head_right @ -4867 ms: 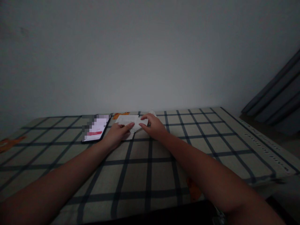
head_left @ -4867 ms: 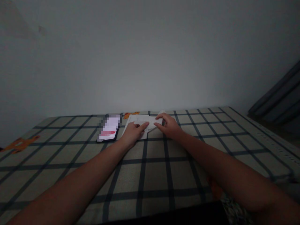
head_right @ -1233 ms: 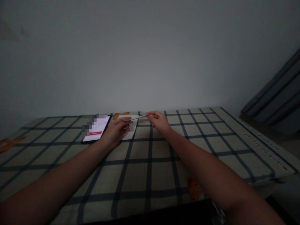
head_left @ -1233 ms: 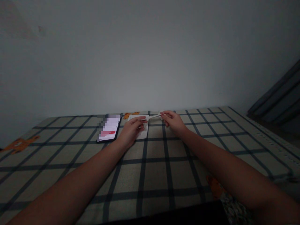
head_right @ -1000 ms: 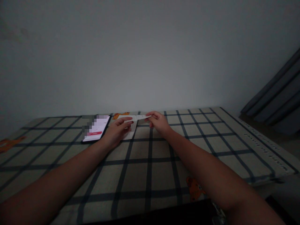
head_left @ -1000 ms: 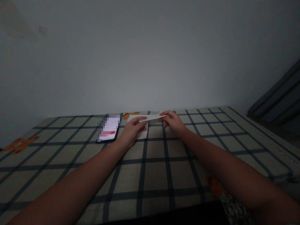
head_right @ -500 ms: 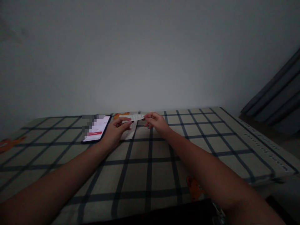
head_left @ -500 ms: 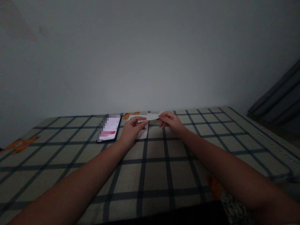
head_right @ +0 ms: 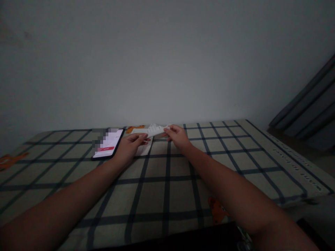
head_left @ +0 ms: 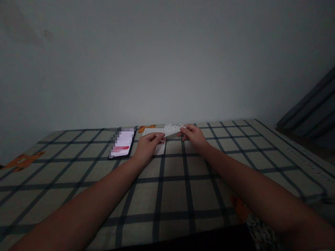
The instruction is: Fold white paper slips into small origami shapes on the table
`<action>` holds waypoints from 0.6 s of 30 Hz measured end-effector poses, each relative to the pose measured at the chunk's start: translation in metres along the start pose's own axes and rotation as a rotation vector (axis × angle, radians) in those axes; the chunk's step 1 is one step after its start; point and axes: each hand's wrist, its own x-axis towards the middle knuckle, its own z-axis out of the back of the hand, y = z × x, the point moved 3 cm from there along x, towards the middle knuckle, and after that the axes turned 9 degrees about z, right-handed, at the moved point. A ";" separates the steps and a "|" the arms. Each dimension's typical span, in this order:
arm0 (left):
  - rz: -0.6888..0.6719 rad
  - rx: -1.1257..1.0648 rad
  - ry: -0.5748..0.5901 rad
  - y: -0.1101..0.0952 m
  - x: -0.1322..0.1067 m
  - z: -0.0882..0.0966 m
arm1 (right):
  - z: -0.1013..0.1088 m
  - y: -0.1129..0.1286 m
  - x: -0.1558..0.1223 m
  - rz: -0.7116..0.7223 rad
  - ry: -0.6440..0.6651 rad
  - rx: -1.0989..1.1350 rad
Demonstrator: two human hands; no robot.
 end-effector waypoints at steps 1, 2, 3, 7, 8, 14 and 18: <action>0.014 -0.013 0.006 0.001 0.001 0.000 | 0.000 0.000 0.000 0.003 -0.002 -0.009; 0.022 -0.019 0.011 0.002 0.002 0.000 | 0.000 0.001 0.000 0.007 -0.002 -0.015; 0.024 -0.022 0.015 0.003 0.002 0.000 | 0.000 0.001 -0.001 0.012 -0.002 -0.015; 0.022 -0.034 0.025 0.003 0.002 -0.002 | 0.000 0.003 -0.002 0.023 -0.006 -0.014; 0.023 -0.033 0.027 0.002 0.001 -0.002 | 0.000 0.004 -0.002 0.019 -0.009 -0.015; 0.074 -0.037 0.064 -0.005 -0.003 -0.006 | 0.001 -0.001 0.001 0.020 -0.042 0.021; 0.133 -0.074 0.130 -0.001 -0.003 -0.007 | 0.003 -0.002 0.002 0.026 -0.021 -0.021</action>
